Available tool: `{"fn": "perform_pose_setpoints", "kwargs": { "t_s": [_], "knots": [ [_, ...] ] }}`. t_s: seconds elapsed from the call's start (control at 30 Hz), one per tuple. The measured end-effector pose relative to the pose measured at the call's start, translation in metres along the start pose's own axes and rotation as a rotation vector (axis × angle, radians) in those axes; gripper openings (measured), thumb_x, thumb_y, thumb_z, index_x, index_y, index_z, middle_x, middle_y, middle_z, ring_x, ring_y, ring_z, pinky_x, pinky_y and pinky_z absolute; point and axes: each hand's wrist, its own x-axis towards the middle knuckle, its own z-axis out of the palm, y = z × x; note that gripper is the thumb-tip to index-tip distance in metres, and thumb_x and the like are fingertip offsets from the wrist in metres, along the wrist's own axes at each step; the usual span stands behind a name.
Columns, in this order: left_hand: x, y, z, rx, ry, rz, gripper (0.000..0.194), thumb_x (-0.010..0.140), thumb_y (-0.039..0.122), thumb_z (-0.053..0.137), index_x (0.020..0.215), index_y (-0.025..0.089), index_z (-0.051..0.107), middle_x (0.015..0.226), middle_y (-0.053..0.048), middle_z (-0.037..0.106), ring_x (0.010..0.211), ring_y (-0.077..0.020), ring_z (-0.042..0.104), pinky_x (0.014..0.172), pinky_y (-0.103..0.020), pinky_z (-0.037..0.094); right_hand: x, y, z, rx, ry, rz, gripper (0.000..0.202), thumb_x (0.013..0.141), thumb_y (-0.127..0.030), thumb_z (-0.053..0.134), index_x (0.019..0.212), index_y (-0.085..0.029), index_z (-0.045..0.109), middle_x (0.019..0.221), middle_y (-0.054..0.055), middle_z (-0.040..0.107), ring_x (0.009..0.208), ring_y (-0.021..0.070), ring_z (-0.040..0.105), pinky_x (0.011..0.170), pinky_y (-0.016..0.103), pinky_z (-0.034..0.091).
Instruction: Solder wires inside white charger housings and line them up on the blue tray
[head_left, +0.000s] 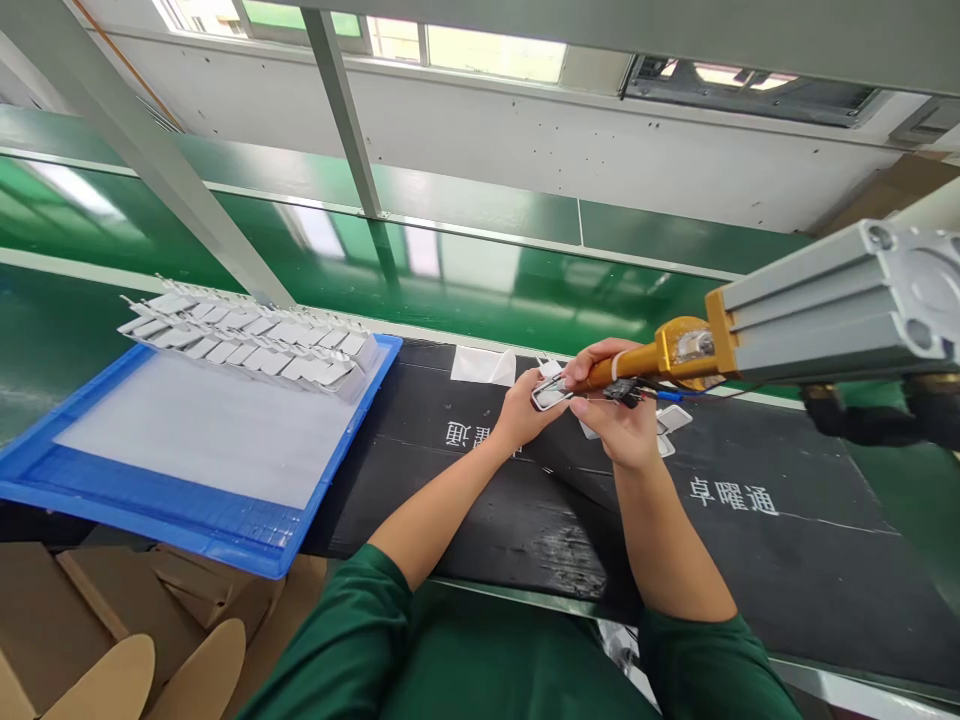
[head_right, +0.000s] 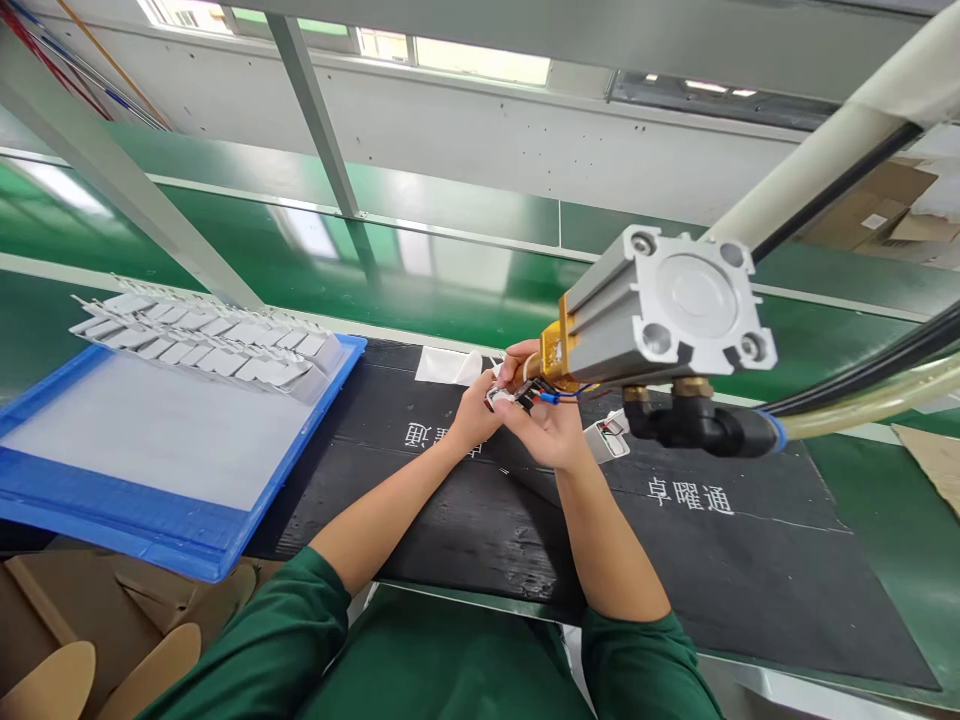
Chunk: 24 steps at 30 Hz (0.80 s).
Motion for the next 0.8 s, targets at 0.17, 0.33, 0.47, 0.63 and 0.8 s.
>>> {"fn": "perform_pose_setpoints", "kwargs": {
  "t_s": [0.17,0.33,0.47,0.63,0.8],
  "knots": [
    [-0.003,0.006,0.001,-0.085,0.017,0.038,0.038,0.071,0.044,0.076,0.085,0.020,0.050,0.078,0.001,0.061,0.069,-0.0142,0.058,0.063,-0.027,0.047,-0.004,-0.002,0.004,0.006,0.014,0.030,0.043,0.075,-0.029,0.077,0.111,-0.031,0.054,0.087,0.000,0.055,0.082,0.0183,0.058,0.077,0.040,0.056],
    [-0.003,0.006,0.002,-0.108,0.040,0.109,0.038,0.072,0.045,0.075,0.088,0.018,0.053,0.082,-0.001,0.063,0.074,-0.0148,0.061,0.068,-0.027,0.049,-0.005,-0.001,0.006,0.016,0.028,0.040,0.041,0.077,-0.029,0.075,0.111,-0.030,0.053,0.085,-0.001,0.055,0.080,0.0183,0.060,0.079,0.041,0.056],
    [-0.004,0.010,0.002,-0.080,0.023,0.050,0.038,0.071,0.041,0.077,0.091,0.018,0.055,0.085,-0.002,0.066,0.076,-0.0149,0.063,0.070,-0.027,0.051,-0.006,-0.001,0.006,0.012,0.041,0.059,0.038,0.080,-0.031,0.072,0.112,-0.031,0.053,0.085,0.000,0.055,0.080,0.0190,0.061,0.079,0.041,0.056],
    [-0.006,0.016,-0.001,-0.017,-0.024,-0.023,0.035,0.072,0.035,0.077,0.096,0.018,0.058,0.087,-0.001,0.069,0.077,-0.0158,0.065,0.072,-0.027,0.053,-0.008,0.002,0.000,-0.002,-0.017,0.074,0.048,0.074,-0.041,0.075,0.115,-0.032,0.051,0.088,0.002,0.057,0.084,0.0230,0.060,0.078,0.045,0.056],
    [0.006,0.016,-0.019,0.161,0.019,-0.114,0.031,0.072,0.024,0.076,0.099,0.018,0.063,0.087,-0.002,0.071,0.079,-0.0183,0.067,0.074,-0.029,0.053,-0.004,0.010,-0.008,0.084,-0.036,0.114,0.053,0.070,-0.055,0.072,0.113,-0.030,0.054,0.089,0.004,0.059,0.085,0.0252,0.060,0.074,0.045,0.054]
  ]
}}
